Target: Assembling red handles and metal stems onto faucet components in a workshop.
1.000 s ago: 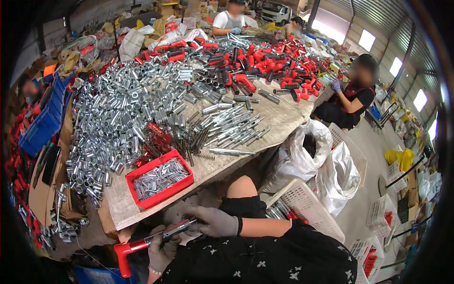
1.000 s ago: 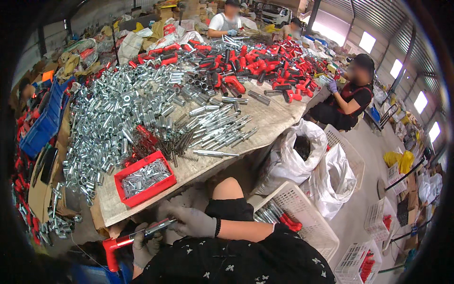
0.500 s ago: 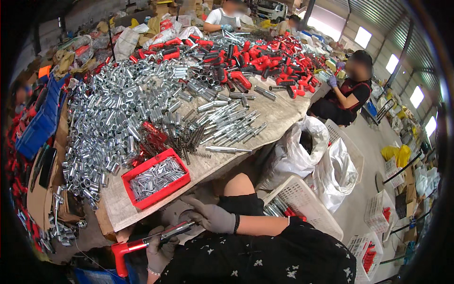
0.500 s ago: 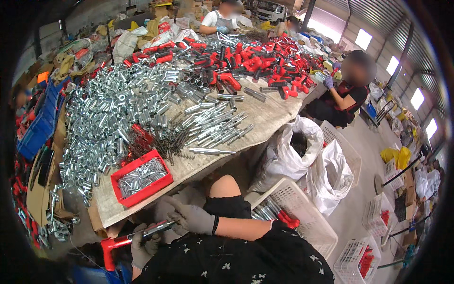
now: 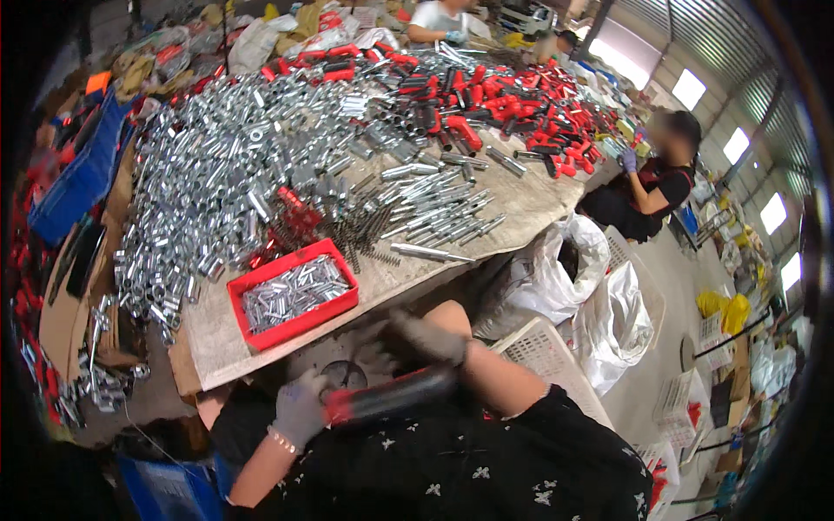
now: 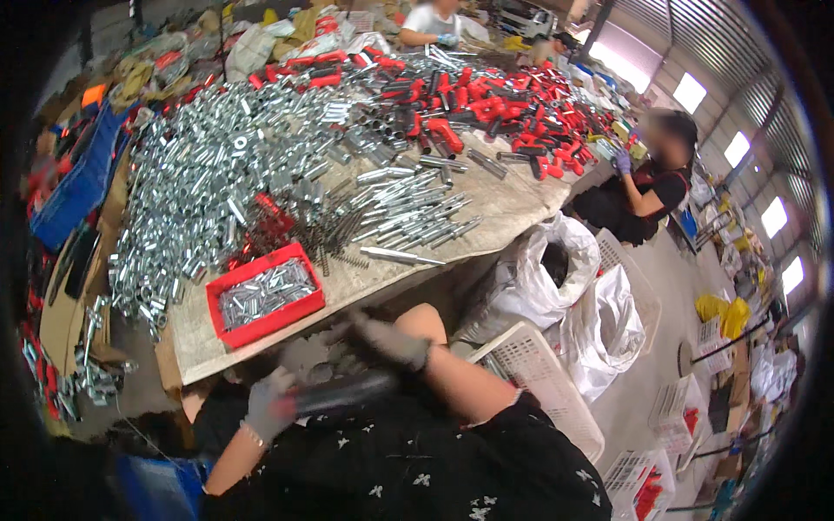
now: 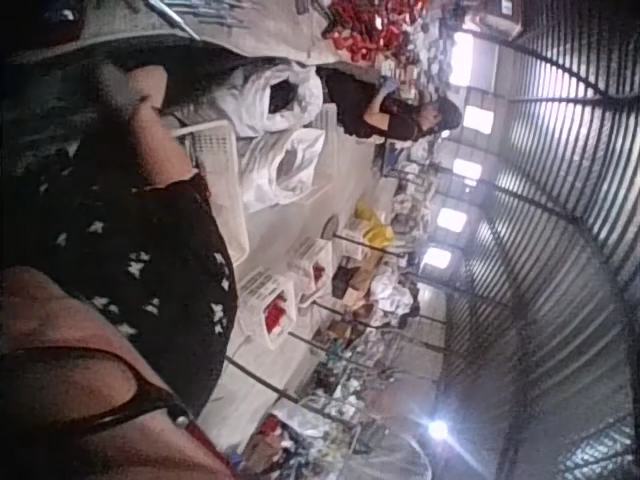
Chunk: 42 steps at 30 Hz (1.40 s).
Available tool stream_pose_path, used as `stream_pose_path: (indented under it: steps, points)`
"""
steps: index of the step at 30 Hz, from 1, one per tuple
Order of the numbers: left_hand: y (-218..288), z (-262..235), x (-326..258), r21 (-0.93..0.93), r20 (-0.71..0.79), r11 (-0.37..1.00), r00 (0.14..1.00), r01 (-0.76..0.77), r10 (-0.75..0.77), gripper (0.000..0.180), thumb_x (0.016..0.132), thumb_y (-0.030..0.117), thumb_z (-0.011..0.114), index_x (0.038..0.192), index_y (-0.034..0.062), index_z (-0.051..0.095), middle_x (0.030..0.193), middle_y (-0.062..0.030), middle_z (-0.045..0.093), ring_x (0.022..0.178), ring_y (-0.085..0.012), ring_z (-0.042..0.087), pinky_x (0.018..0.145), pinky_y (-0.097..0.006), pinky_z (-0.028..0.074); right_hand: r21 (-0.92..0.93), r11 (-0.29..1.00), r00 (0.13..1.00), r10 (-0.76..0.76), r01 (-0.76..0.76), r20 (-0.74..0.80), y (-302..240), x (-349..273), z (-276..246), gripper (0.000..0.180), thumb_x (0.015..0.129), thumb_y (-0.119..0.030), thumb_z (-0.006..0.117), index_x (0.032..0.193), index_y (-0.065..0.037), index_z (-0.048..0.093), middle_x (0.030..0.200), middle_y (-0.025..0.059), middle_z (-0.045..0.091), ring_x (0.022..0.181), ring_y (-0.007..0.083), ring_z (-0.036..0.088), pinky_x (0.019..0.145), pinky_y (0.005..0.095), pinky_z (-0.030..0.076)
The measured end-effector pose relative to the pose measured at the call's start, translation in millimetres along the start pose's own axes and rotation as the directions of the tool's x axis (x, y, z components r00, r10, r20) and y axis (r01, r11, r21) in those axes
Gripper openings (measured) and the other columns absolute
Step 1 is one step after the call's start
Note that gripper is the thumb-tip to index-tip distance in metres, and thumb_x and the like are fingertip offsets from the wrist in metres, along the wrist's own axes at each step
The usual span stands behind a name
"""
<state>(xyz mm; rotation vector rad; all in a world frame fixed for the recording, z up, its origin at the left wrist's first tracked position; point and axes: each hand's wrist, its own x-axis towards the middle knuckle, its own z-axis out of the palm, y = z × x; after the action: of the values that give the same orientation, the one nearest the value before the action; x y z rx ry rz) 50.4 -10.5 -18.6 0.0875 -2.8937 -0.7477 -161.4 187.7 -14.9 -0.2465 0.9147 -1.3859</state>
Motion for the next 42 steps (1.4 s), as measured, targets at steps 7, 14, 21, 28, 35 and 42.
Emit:
stream_pose_path:
  steps: [7,14,21,28,35,42]
  points:
    - [-25,21,16,0.046,0.447,0.987,0.881,0.151,-0.156,0.06,0.08,0.065,0.065,0.11,0.0134,0.071,0.122,-0.0152,0.062,0.122,-0.0331,0.053,0.11,-0.049,0.036,-0.959,0.283,0.999,-0.045,-0.01,-0.024,-13,-28,57,0.046,0.089,-0.028,0.073,0.127,-0.008,0.058,0.101,0.0118,0.07,0.09,0.0212,0.065,0.082,0.034,0.05]
    - [-157,67,-15,0.048,-0.15,0.975,0.966,0.218,-0.209,0.035,0.09,0.035,0.061,0.106,0.0054,0.07,0.109,-0.0176,0.069,0.106,-0.035,0.062,0.094,-0.04,0.048,-0.936,0.23,0.944,-0.134,-0.266,-0.301,15,41,2,0.037,0.086,-0.025,0.069,0.112,0.001,0.067,0.098,0.017,0.071,0.092,0.0263,0.068,0.08,0.0361,0.051]
    - [-140,56,-11,-0.208,-0.077,0.861,0.87,0.464,-0.487,0.036,0.091,0.038,0.059,0.104,0.0063,0.072,0.108,-0.018,0.07,0.103,-0.0364,0.065,0.089,-0.042,0.05,-0.75,0.338,0.81,0.07,-0.568,-0.582,25,77,-4,0.035,0.086,-0.031,0.068,0.1,0.002,0.068,0.074,0.0077,0.064,0.067,0.0161,0.062,0.063,0.0323,0.049]
    - [-138,54,-10,-0.368,-0.065,0.79,0.834,0.49,-0.548,0.04,0.09,0.04,0.058,0.102,0.0049,0.073,0.105,-0.019,0.071,0.101,-0.037,0.066,0.09,-0.042,0.05,-0.676,0.45,0.792,0.134,-0.584,-0.595,46,98,-27,0.031,0.089,-0.033,0.064,0.093,-0.002,0.066,0.071,0.0066,0.062,0.062,0.0164,0.058,0.058,0.035,0.046]
    - [-148,68,-6,-0.324,-0.037,0.837,0.878,0.441,-0.477,0.043,0.089,0.042,0.059,0.105,0.0046,0.073,0.105,-0.0191,0.071,0.101,-0.0356,0.067,0.092,-0.041,0.051,-0.584,0.465,0.723,0.209,-0.665,-0.658,66,118,-48,0.032,0.093,-0.032,0.062,0.101,-0.002,0.071,0.079,0.0043,0.064,0.068,0.0146,0.06,0.062,0.0313,0.049]
    - [-157,74,-5,-0.247,-0.07,0.871,0.889,0.424,-0.453,0.046,0.089,0.044,0.059,0.11,0.0047,0.071,0.109,-0.0192,0.071,0.105,-0.0348,0.066,0.094,-0.041,0.05,-0.818,0.264,0.86,0.162,-0.511,-0.484,35,97,-13,0.033,0.094,-0.032,0.062,0.109,-0.004,0.07,0.078,0.0039,0.062,0.067,0.0145,0.059,0.06,0.032,0.049]
